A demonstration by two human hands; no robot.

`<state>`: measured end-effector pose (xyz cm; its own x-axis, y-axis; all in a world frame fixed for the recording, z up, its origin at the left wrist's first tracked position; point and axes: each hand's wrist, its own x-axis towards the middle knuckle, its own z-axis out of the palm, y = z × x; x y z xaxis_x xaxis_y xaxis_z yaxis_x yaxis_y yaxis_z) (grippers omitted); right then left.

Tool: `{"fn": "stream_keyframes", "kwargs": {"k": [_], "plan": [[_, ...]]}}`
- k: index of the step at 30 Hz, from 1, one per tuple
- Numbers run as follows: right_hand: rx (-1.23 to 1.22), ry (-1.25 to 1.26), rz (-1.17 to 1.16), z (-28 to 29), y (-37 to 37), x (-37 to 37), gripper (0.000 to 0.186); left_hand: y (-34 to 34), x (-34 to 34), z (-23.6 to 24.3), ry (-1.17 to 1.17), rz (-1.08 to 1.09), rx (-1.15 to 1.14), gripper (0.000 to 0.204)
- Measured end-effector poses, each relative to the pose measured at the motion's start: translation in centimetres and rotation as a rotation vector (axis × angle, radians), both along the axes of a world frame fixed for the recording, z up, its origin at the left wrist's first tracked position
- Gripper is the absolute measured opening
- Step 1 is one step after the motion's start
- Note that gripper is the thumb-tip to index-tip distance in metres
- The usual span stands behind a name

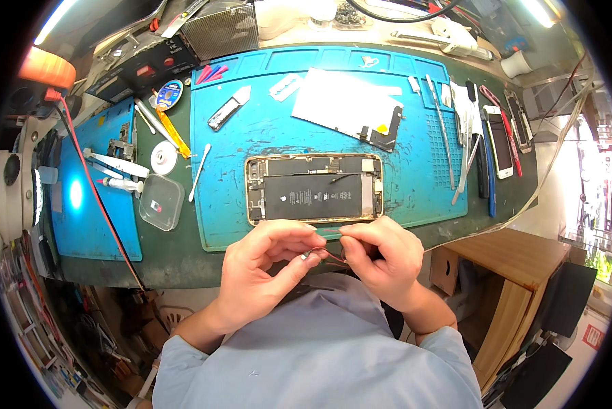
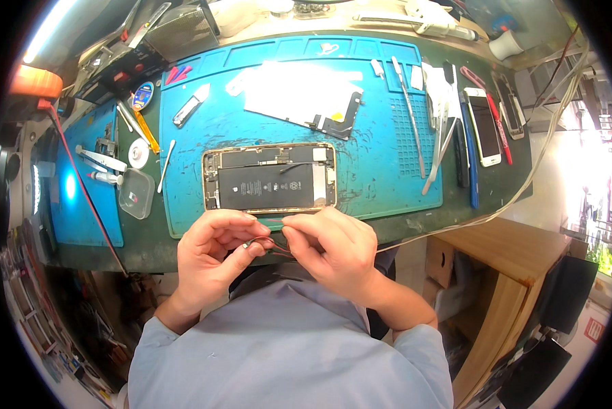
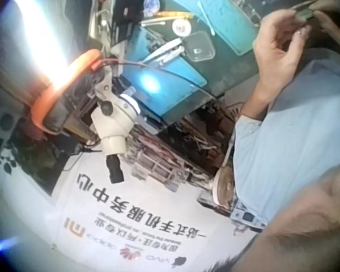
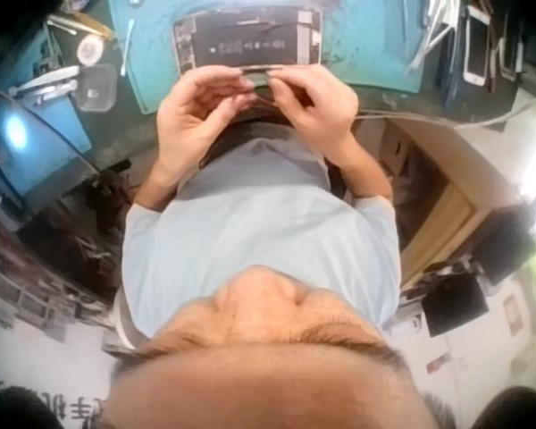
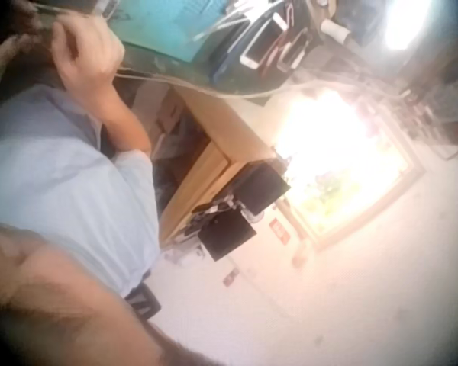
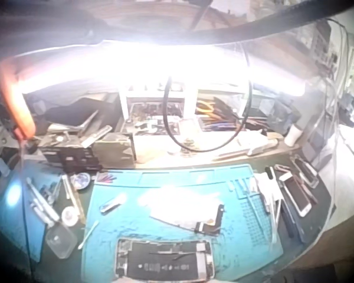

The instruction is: The person disassembles a smartphone, removes the camera module, and cleans the internal chassis with a plastic spudger. They then retrieve a replacement battery from a shelf, place it into the phone, and connect the battery wires to the motherboard.

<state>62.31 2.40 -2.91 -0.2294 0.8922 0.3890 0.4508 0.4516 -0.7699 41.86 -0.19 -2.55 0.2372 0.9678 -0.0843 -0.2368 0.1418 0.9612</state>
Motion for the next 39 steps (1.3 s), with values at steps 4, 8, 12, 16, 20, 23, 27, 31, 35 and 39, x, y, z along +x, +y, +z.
{"fn": "stream_keyframes", "kwargs": {"k": [4, 8, 12, 16, 20, 23, 27, 31, 35, 39], "plan": [[0.122, -0.024, -0.002, -0.6, -0.1, 0.0, 0.018, 0.0, 0.0, 0.0, -0.030, 0.024, 0.012, 0.031], [0.171, -0.025, -0.006, -0.9, -0.2, 0.0, 0.019, 0.0, 0.1, -0.2, -0.014, 0.033, 0.050, 0.030], [0.186, -0.023, -0.002, -1.1, -0.2, 0.1, 0.021, 0.1, 0.3, -0.1, -0.001, 0.047, 0.059, 0.029], [0.183, -0.019, -0.024, -1.1, -0.3, 0.0, 0.021, 0.1, 0.4, -0.1, 0.003, 0.058, 0.042, 0.026], [0.143, -0.013, -0.048, -0.8, -0.3, 0.1, 0.020, 0.0, 0.8, -0.1, 0.062, 0.104, 0.050, 0.025], [0.094, 0.010, -0.044, -0.4, -0.2, 0.3, 0.019, -0.2, 0.6, 0.0, 0.159, 0.062, 0.068, 0.028], [0.009, 0.092, -0.065, -0.3, -0.3, 0.5, 0.017, -0.3, 0.8, 0.0, 0.240, 0.048, 0.099, 0.031], [0.019, 0.122, -0.050, -0.4, -0.2, 0.7, 0.015, 0.5, 1.0, 0.4, 0.468, -0.063, 0.336, 0.033], [0.046, 0.137, -0.042, -0.5, -0.4, 0.7, 0.014, 0.8, 1.6, 0.4, 0.566, -0.090, 0.465, 0.027], [0.033, 0.225, 0.014, -0.7, -0.9, 1.5, 0.016, 0.6, 2.1, 0.7, 0.575, -0.012, 0.371, 0.020]]}}
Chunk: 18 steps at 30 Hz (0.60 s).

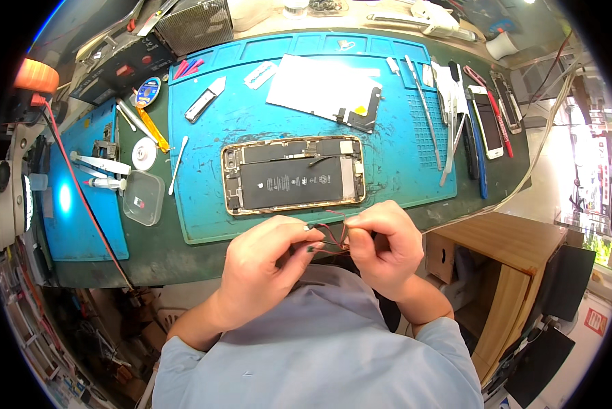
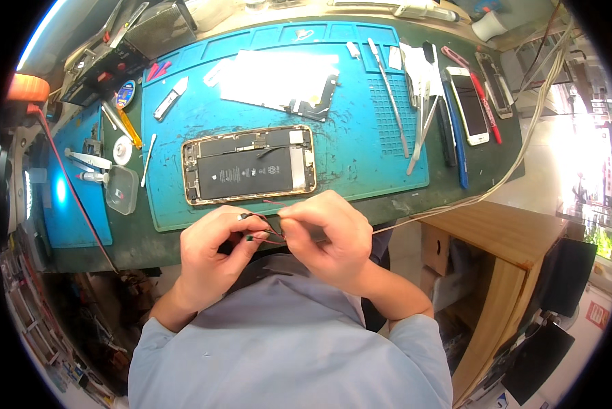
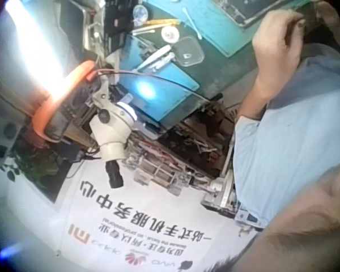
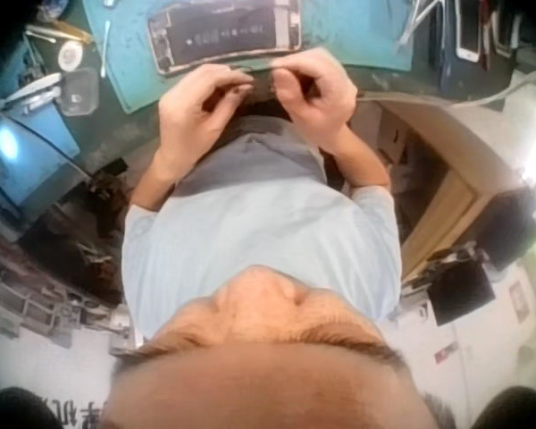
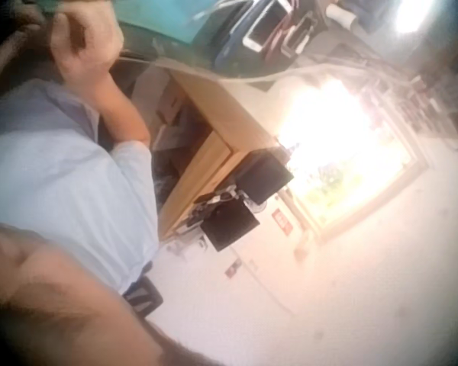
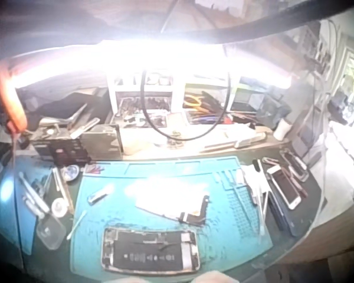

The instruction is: The person disassembles a smartphone, removes the camera module, and cleans the internal chassis with a plastic spudger. They then retrieve a replacement battery from a shelf, place it into the phone, and connect the battery wires to the motherboard.

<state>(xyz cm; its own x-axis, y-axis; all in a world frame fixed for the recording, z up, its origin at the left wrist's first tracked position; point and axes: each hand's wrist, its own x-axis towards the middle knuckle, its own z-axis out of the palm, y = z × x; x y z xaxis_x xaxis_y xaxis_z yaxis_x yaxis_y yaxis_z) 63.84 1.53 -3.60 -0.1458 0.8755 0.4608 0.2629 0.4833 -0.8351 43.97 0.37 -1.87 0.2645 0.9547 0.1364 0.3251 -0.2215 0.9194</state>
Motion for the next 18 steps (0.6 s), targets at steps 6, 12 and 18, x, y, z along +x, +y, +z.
{"fn": "stream_keyframes", "kwargs": {"k": [6, 12, 18], "plan": [[-0.152, 0.245, 0.094, -0.7, -1.2, 1.3, 0.019, 0.0, -0.3, -0.3, -0.051, 0.008, -0.026, 0.011], [-0.370, 0.103, 0.273, 1.5, -0.6, 1.3, 0.044, -0.2, 0.1, 0.2, -0.266, 0.072, -0.223, 0.009], [-0.678, 0.388, 0.298, 1.8, -0.9, 1.4, 0.036, 0.2, 0.2, 0.7, -0.372, 0.088, -0.285, 0.009]]}}
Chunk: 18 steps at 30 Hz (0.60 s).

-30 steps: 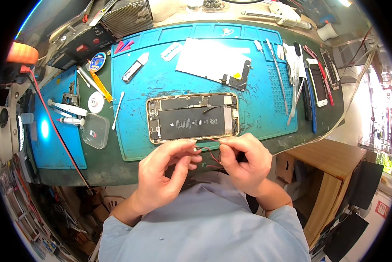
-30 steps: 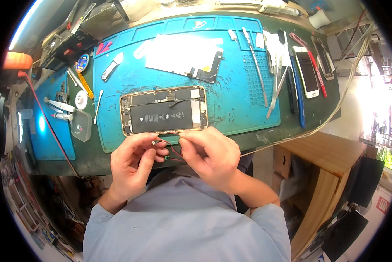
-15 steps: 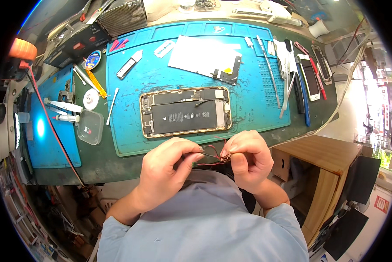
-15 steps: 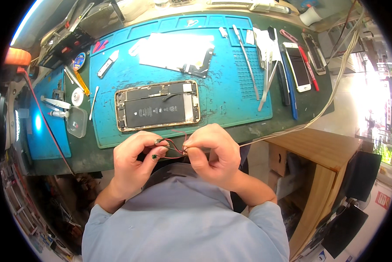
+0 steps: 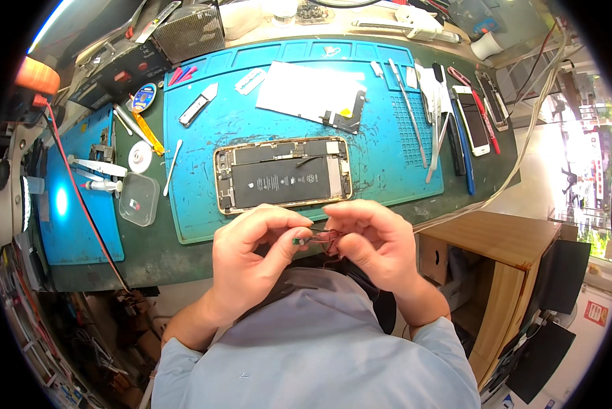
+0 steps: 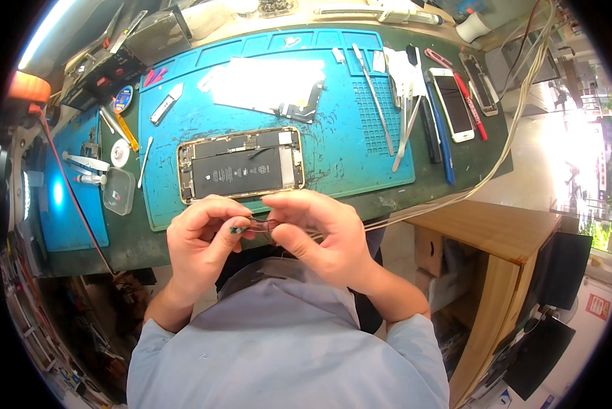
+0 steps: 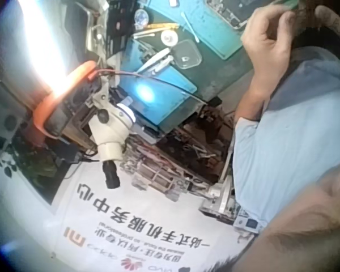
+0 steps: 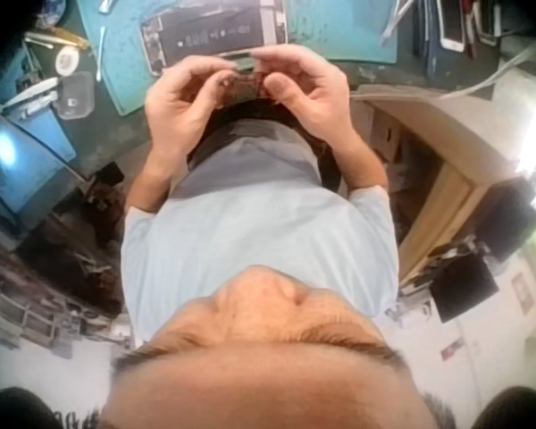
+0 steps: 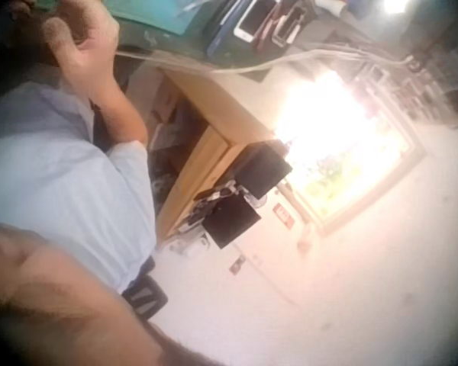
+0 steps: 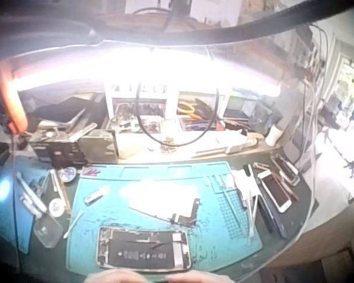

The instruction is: The person disassembles a smartphone, removes the camera module, and cleans the internal chassis with a plastic spudger. They then retrieve a replacement battery from a shelf, place it into the phone, and connect the battery wires to the motherboard.

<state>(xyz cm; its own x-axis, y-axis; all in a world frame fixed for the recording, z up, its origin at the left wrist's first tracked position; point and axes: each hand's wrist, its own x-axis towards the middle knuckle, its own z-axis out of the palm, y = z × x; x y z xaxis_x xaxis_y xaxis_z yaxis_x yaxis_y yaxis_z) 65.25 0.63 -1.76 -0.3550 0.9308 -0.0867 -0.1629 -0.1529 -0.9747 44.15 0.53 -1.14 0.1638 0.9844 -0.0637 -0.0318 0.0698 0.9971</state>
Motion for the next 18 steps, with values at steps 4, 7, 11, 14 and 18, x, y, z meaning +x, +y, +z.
{"fn": "stream_keyframes", "kwargs": {"k": [4, 7, 11, 14, 18], "plan": [[-0.044, 0.067, 0.015, 1.3, 0.8, -0.3, 0.032, 0.3, 0.2, -0.2, -0.224, 0.052, -0.045, 0.010], [0.109, -0.110, -0.005, 1.0, 1.4, -0.5, 0.027, 0.9, 0.3, -0.6, -0.337, -0.020, -0.048, 0.016], [0.181, -0.131, -0.060, 0.8, 1.8, -0.8, 0.022, 1.1, 0.4, -0.7, -0.353, -0.070, -0.100, 0.021], [0.152, -0.078, -0.043, 0.5, 1.8, -0.8, 0.020, 1.2, 0.0, -0.6, -0.350, -0.110, -0.069, 0.024], [0.088, -0.066, 0.008, 0.8, 2.2, -0.5, 0.021, 1.2, -0.5, -1.1, -0.509, -0.195, -0.137, 0.028]]}}
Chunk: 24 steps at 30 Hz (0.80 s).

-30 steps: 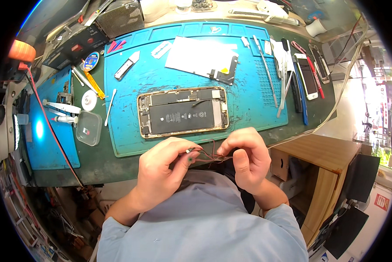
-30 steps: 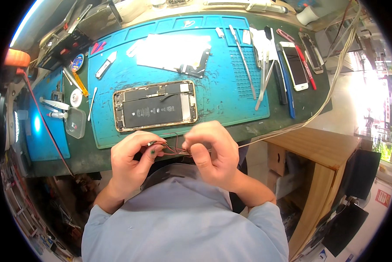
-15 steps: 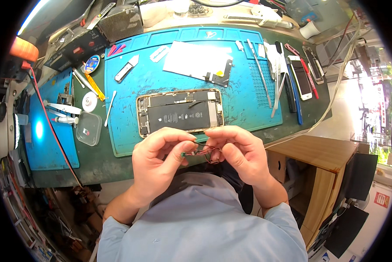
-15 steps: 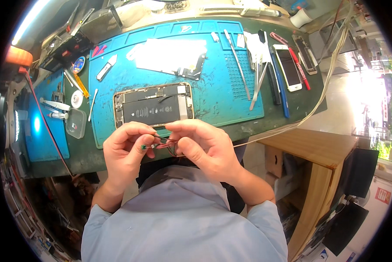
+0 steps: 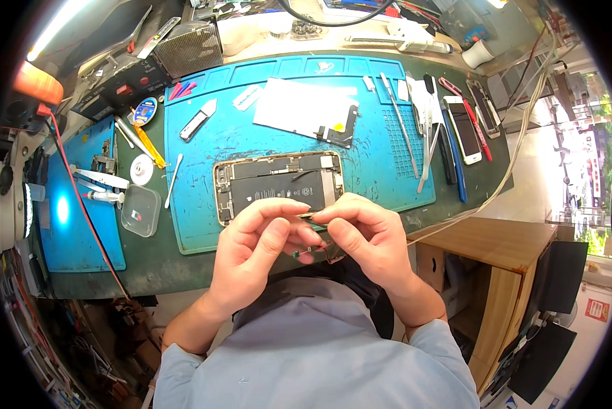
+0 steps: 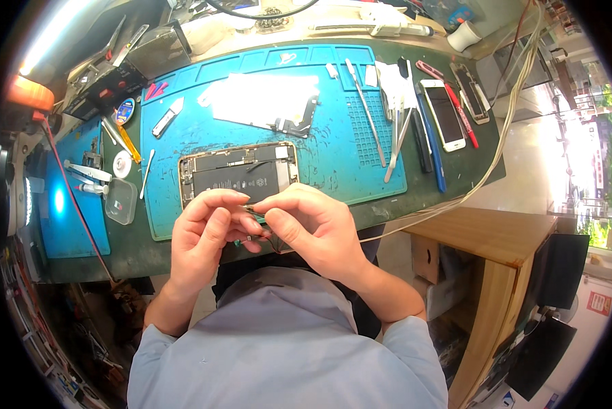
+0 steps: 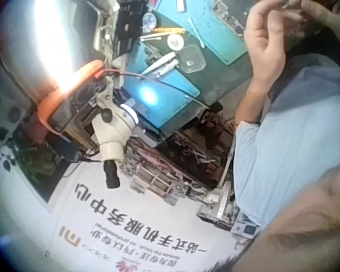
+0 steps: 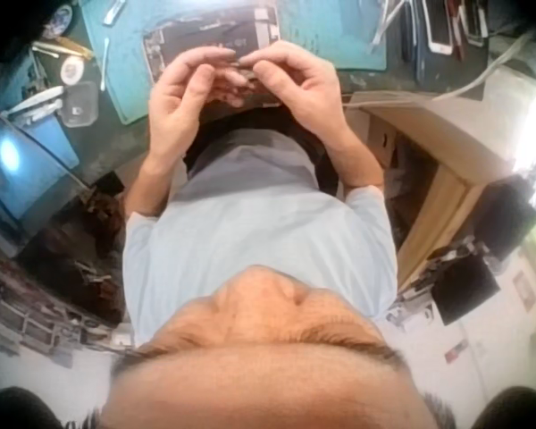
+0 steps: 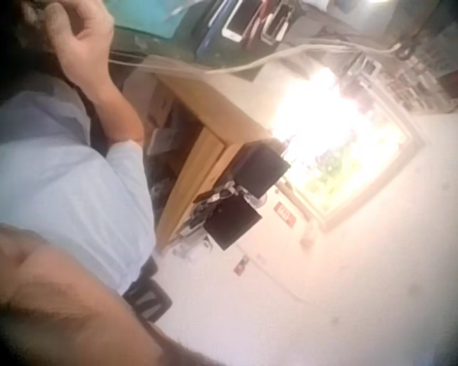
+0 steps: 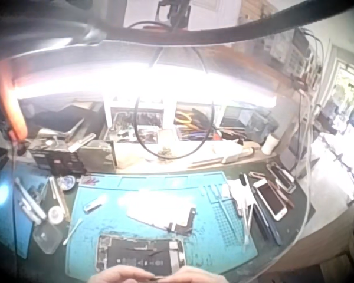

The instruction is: The person disassembles a smartphone, removes the camera module, and cleans the internal chassis with a plastic spudger. They then retrieve a replacement battery from a shelf, place it into the phone, and connect the battery wires to the motherboard.

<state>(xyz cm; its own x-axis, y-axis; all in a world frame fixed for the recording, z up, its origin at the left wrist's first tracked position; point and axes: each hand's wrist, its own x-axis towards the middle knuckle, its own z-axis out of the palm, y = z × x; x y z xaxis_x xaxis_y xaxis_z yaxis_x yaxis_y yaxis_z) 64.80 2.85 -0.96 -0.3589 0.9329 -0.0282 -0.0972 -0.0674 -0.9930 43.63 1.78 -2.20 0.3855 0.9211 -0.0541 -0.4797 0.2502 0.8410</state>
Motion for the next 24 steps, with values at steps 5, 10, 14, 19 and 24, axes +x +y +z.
{"fn": "stream_keyframes", "kwargs": {"k": [5, 10, 14, 19, 24], "plan": [[-0.285, 0.172, -0.019, 0.6, 0.1, 0.1, 0.023, -0.5, 0.9, -0.2, -0.038, 0.011, 0.100, 0.047], [-0.393, 0.313, -0.031, 0.1, 0.2, 0.3, 0.027, -0.6, 2.3, -0.4, 0.273, 0.091, 0.327, 0.069], [-0.459, 0.397, -0.027, -0.4, 0.4, 0.6, 0.027, -0.7, 3.0, -0.8, 0.271, 0.114, 0.298, 0.068], [-0.558, 0.430, -0.073, -0.1, 0.6, 0.4, 0.026, -0.8, 3.0, -1.1, 0.318, 0.176, 0.286, 0.066], [-0.574, 0.449, -0.084, -0.2, 0.7, 0.4, 0.027, -0.8, 3.1, -1.3, 0.355, 0.207, 0.278, 0.060]]}}
